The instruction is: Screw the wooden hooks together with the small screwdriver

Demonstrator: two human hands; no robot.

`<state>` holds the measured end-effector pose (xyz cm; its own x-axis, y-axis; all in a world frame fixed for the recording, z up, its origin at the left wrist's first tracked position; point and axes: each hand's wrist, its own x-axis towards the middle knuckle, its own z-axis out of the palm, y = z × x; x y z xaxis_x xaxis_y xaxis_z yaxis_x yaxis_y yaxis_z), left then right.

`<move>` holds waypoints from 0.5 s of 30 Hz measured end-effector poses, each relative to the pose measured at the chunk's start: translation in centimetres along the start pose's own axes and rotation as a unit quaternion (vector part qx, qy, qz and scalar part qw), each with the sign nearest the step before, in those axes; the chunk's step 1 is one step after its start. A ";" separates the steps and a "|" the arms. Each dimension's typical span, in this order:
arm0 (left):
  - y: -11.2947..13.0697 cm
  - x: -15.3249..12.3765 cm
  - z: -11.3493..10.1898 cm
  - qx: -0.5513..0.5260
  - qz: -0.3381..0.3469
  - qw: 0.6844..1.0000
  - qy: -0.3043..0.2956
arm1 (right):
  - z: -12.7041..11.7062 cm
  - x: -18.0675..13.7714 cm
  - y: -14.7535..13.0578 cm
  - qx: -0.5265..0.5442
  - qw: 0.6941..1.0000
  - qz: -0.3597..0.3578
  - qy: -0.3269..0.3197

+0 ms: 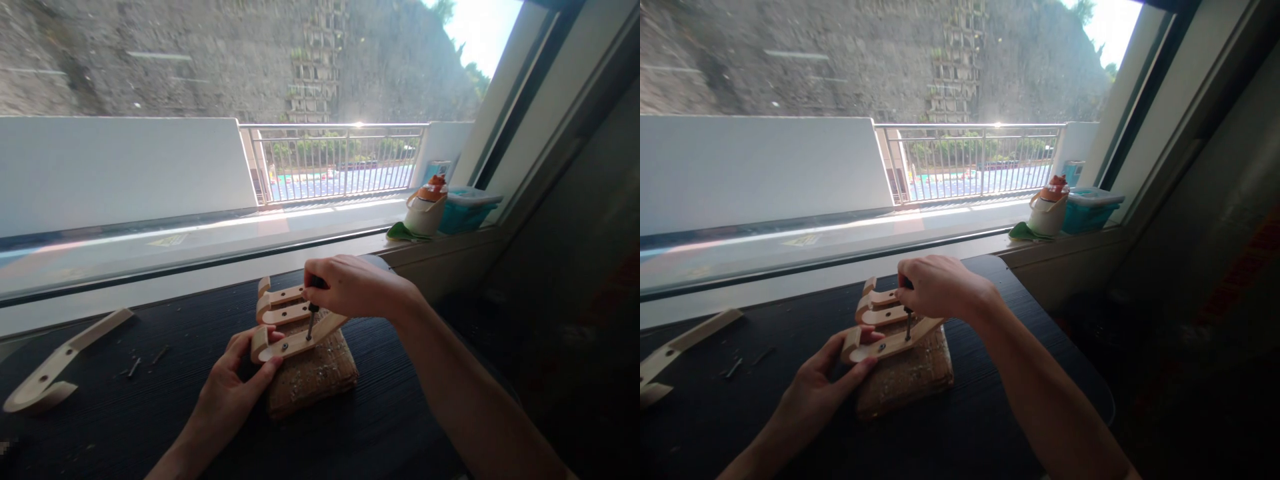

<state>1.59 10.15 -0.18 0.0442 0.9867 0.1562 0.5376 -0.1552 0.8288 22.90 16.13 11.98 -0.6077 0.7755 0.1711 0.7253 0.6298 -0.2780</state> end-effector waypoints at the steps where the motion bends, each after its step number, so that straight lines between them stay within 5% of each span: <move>1: 0.0 0.0 0.0 0.002 0.001 1.000 0.002 | 0.1 0.0 -0.1 -0.003 1.000 -0.001 0.003; 15: 0.2 0.0 0.1 -0.006 -0.002 1.000 0.005 | 0.3 0.3 -0.4 -0.042 0.999 0.006 -0.014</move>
<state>1.76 10.15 -0.02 0.0334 0.9867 0.1593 0.5276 -0.1527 0.8356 22.28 16.10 11.89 -0.6063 0.7827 0.1410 0.7572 0.6223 -0.1987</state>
